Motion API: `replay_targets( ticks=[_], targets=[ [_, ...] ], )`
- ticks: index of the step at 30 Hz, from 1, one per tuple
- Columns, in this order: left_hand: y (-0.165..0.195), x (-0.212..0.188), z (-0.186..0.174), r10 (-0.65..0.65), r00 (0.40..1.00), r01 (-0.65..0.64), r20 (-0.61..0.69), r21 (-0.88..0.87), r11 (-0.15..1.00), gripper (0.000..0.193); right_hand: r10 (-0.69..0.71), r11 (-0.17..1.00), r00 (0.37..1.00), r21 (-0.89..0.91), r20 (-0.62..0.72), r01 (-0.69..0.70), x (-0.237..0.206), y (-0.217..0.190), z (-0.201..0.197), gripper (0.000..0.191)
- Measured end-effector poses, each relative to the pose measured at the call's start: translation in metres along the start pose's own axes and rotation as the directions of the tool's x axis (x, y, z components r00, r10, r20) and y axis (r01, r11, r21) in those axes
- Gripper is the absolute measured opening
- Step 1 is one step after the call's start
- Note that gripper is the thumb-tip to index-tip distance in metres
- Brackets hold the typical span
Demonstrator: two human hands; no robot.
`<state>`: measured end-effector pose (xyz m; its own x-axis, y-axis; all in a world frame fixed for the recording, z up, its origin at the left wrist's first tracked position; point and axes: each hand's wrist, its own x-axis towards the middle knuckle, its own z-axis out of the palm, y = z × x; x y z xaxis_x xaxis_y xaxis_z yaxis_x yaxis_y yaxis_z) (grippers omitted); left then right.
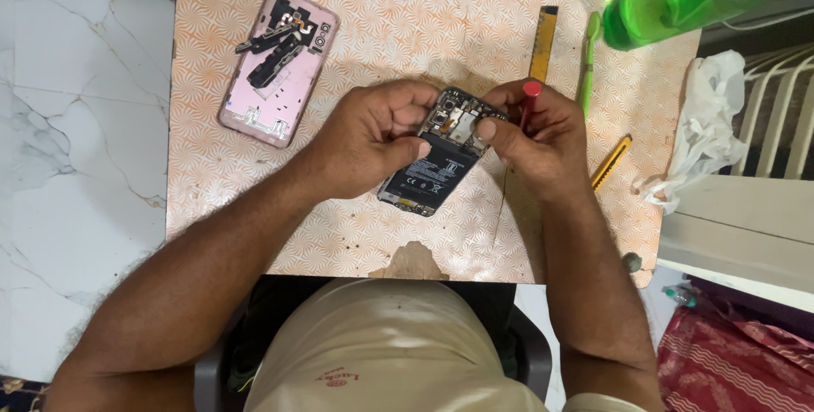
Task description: The person uses a red screwdriver and a yellow plastic pry tool to work on the internal components of a disassembled smartphone. They pry at the battery and ribbon cable areas, then use the screwdriver to adjust connectors on the motherboard.
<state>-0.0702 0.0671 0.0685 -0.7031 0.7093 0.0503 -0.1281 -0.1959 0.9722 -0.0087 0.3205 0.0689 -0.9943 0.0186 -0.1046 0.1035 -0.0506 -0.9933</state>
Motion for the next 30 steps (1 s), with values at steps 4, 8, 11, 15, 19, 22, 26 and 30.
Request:
replay_targets(
  ticks=[4, 8, 11, 15, 19, 22, 26, 30],
  targets=[
    [0.0035, -0.0004, 0.0, -0.023, 1.0, 0.023, -0.005, 0.001, 1.0, 0.046, -0.031, 0.999, 0.999, 0.006, 0.034, 0.031, 0.0013, -0.0027, 0.0009, 0.033],
    [0.0059, -0.0002, -0.0015, -0.038, 0.999, 0.038, 0.014, -0.005, 0.999, 0.045, -0.072, 0.996, 0.992, 0.064, 0.105, 0.065, 0.0, -0.0071, 0.0026, 0.038],
    [0.0073, -0.0004, -0.002, -0.01, 1.0, 0.01, 0.007, 0.035, 0.999, 0.043, -0.08, 0.996, 0.99, 0.045, 0.115, 0.076, -0.0002, -0.0087, 0.003, 0.038],
    [0.0088, -0.0016, -0.0033, -0.043, 0.999, 0.042, 0.018, 0.045, 0.998, 0.041, -0.082, 0.996, 0.99, 0.046, 0.111, 0.077, 0.0, -0.0075, 0.0032, 0.037],
    [0.0083, -0.0013, -0.0042, -0.04, 0.999, 0.04, 0.029, 0.007, 0.999, 0.042, -0.085, 0.996, 0.989, 0.048, 0.118, 0.079, 0.0003, -0.0064, 0.0026, 0.037],
    [0.0065, -0.0009, -0.0045, -0.052, 0.998, 0.053, 0.032, -0.042, 0.998, 0.043, -0.082, 0.996, 0.989, 0.056, 0.121, 0.076, 0.0005, -0.0066, 0.0024, 0.037],
    [0.0041, 0.0001, -0.0056, -0.034, 0.998, 0.038, 0.043, -0.088, 0.995, 0.044, -0.033, 0.999, 0.994, 0.046, 0.109, 0.028, 0.0021, -0.0078, 0.0025, 0.037],
    [0.003, 0.0, -0.0046, -0.075, 0.996, 0.077, 0.038, -0.072, 0.994, 0.043, 0.072, 0.988, 0.993, 0.127, 0.089, -0.084, 0.0036, -0.0096, 0.0032, 0.034]
  ],
)
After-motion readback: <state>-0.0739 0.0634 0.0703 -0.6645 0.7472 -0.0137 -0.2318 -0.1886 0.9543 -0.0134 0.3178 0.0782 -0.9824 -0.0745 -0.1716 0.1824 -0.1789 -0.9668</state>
